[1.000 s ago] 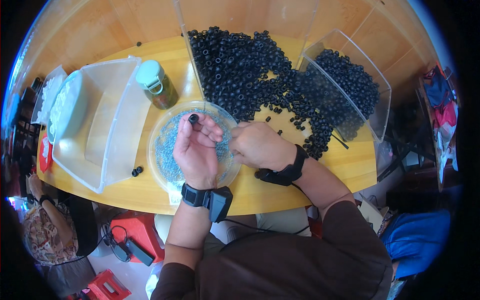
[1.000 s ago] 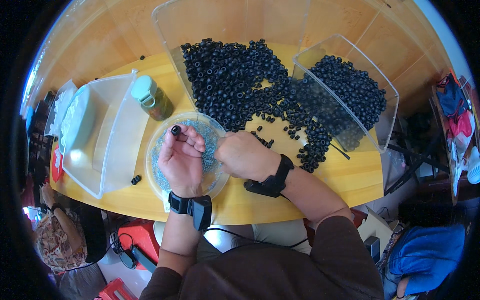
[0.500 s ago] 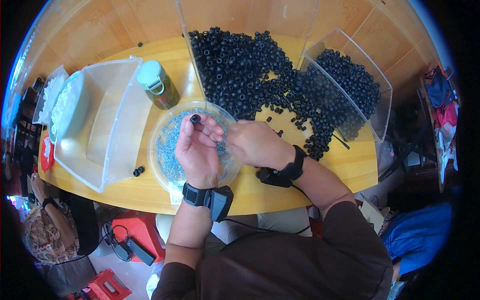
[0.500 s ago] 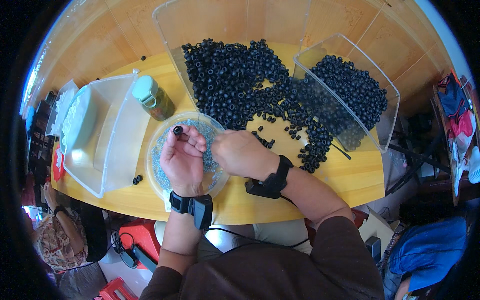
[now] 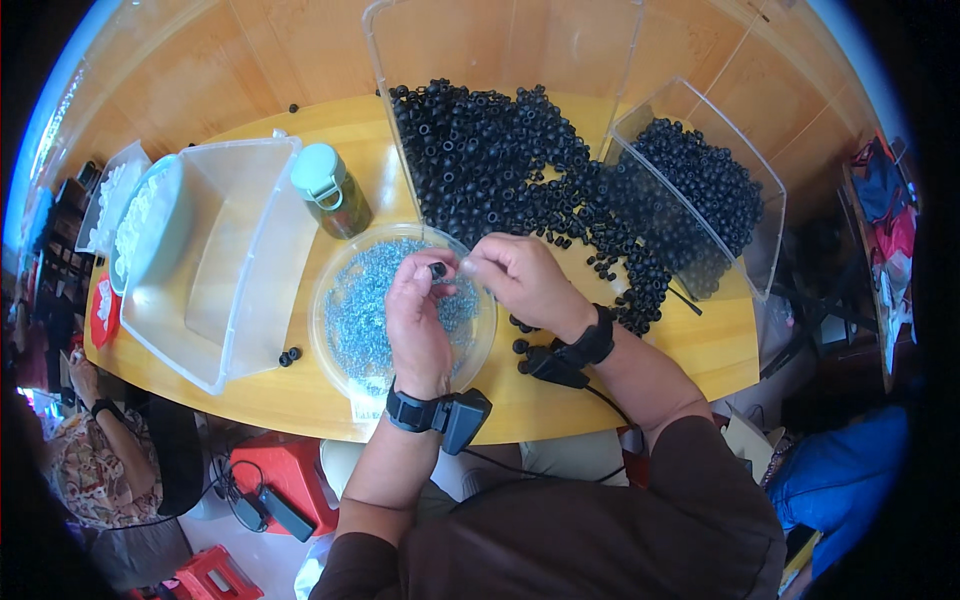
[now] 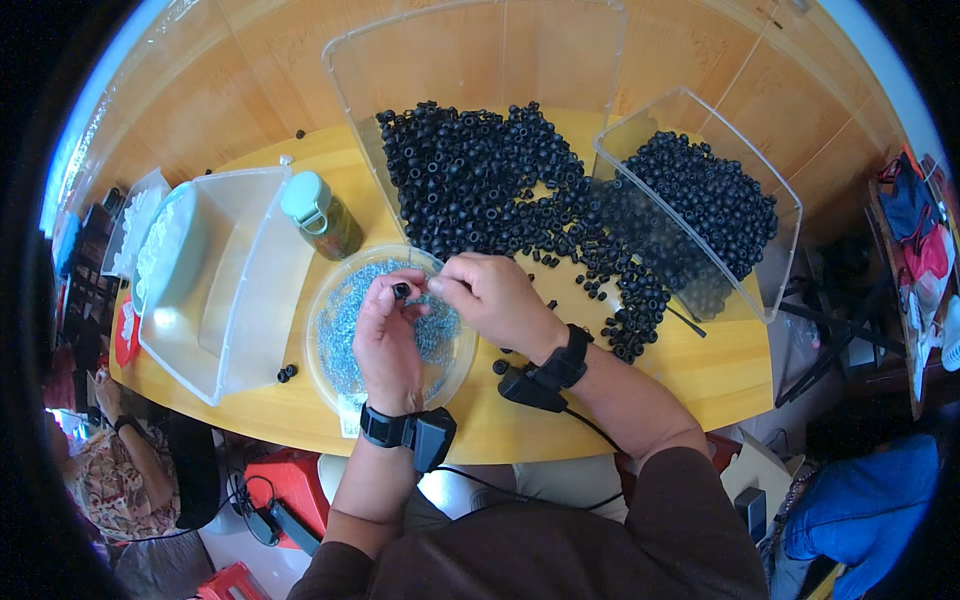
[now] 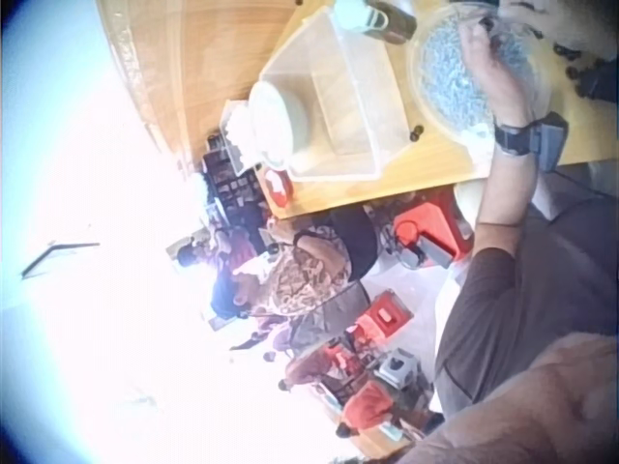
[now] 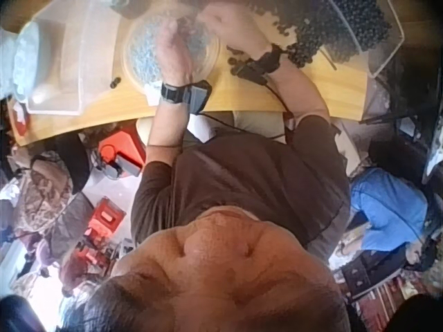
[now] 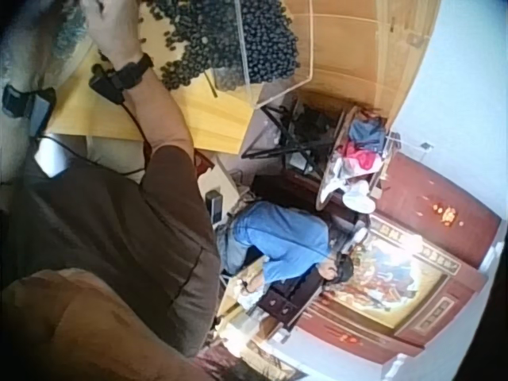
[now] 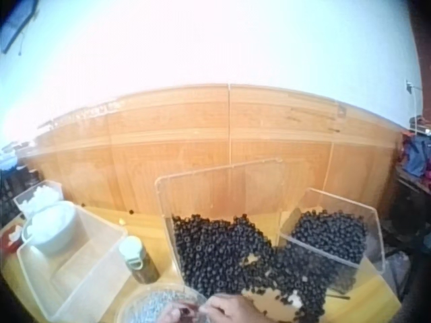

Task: Assembling small plastic/rubber components by inserting blue beads into black grommet rings.

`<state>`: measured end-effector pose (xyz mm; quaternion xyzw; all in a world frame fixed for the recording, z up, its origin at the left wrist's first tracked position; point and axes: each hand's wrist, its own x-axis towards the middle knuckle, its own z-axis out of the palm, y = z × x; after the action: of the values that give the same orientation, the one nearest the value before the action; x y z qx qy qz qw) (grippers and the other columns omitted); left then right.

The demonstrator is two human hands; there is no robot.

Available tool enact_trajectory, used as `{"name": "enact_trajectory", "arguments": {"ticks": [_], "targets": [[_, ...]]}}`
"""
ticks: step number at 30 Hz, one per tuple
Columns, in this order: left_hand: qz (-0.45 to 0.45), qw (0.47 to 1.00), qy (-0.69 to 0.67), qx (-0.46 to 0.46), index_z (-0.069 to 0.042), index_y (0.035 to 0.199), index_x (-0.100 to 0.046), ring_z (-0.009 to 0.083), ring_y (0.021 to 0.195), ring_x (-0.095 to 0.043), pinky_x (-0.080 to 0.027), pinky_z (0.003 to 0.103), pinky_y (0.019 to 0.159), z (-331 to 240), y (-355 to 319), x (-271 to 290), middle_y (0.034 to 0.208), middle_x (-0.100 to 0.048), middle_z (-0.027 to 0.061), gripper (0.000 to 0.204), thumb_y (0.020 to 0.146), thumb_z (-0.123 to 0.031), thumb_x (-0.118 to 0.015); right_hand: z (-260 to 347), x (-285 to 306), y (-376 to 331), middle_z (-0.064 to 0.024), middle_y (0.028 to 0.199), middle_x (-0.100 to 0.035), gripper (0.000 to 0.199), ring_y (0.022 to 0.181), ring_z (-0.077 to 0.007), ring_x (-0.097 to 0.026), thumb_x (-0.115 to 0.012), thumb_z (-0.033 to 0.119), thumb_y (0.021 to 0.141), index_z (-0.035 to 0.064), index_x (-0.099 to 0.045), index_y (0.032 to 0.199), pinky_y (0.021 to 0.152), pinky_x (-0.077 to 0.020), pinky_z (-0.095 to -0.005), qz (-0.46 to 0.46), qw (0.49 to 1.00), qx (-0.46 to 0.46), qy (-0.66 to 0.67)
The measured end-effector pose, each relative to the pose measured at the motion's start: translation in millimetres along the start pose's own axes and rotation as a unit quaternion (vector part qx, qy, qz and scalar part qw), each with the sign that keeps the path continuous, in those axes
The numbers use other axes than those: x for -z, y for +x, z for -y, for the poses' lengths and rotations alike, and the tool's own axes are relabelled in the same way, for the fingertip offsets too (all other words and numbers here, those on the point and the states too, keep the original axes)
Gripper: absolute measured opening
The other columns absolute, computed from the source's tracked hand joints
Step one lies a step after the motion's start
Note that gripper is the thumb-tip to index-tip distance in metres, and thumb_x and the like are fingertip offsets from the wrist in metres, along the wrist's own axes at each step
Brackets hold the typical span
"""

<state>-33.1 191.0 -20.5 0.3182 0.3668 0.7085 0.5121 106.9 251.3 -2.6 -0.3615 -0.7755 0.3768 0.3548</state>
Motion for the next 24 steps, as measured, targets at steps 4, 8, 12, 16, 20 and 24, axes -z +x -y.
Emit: {"name": "enact_trajectory", "arguments": {"ticks": [4,8,12,16,20,24], "targets": [[-0.018,1.0,-0.001,0.005,-0.006,0.089,-0.057,0.0169,0.093,-0.053,-0.042,0.03,0.075,0,1,0,0.105,-0.058,0.0094,0.024,0.092,-0.028,-0.047,6,-3,-1,-0.0133,0.071,-0.06,0.02,0.062,-0.0292,-0.059,-0.06,0.017,0.087,-0.0001,-0.063,0.079,0.057,-0.0448,-0.0373,-0.007,0.998,0.046,-0.041],[-0.005,0.999,-0.014,0.045,-0.006,0.087,-0.056,0.0175,0.089,-0.055,-0.043,0.029,0.07,-3,1,-3,0.103,-0.059,0.0096,0.024,0.091,-0.028,-0.047,5,-1,0,-0.0127,0.071,-0.06,0.02,0.064,-0.0299,-0.059,-0.06,0.018,0.087,0.0007,-0.062,0.077,0.058,-0.0458,-0.0377,-0.049,0.998,0.031,-0.034],[0.018,0.994,-0.024,0.108,-0.005,0.092,-0.058,0.0127,0.078,-0.058,-0.042,0.025,0.065,-4,-1,-4,0.091,-0.061,0.003,0.019,0.088,-0.02,-0.047,6,-2,0,-0.0119,0.071,-0.06,0.019,0.066,-0.0297,-0.06,-0.059,0.017,0.087,0.0022,-0.061,0.076,0.059,-0.0467,-0.0376,-0.068,0.995,0.04,-0.055],[0.034,0.99,0.016,0.133,-0.005,0.085,-0.054,0.0178,0.072,-0.058,-0.044,0.028,0.064,-3,1,-4,0.083,-0.06,0.0071,0.022,0.09,-0.024,-0.044,3,-2,0,-0.0112,0.072,-0.06,0.017,0.069,-0.0293,-0.061,-0.058,0.016,0.087,0.0029,-0.062,0.077,0.06,-0.0474,-0.0379,-0.078,0.991,0.065,-0.089],[0.024,0.986,-0.031,0.16,-0.005,0.085,-0.053,0.0189,0.064,-0.057,-0.044,0.029,0.061,-3,2,-2,0.074,-0.058,0.0076,0.023,0.091,-0.025,-0.043,0,-3,0,-0.0115,0.074,-0.06,0.016,0.07,-0.0292,-0.061,-0.058,0.015,0.087,0.0021,-0.061,0.078,0.062,-0.0478,-0.0377,-0.069,0.991,0.07,-0.091],[0.02,0.972,-0.181,0.147,-0.005,0.085,-0.054,0.0179,0.06,-0.053,-0.042,0.028,0.056,-1,4,3,0.071,-0.057,0.0061,0.021,0.091,-0.023,-0.045,0,-2,2,-0.0126,0.077,-0.062,0.011,0.071,-0.0269,-0.061,-0.059,0.009,0.087,0.0003,-0.062,0.082,0.063,-0.0477,-0.0347,-0.077,0.995,0.068,0.012]]}}
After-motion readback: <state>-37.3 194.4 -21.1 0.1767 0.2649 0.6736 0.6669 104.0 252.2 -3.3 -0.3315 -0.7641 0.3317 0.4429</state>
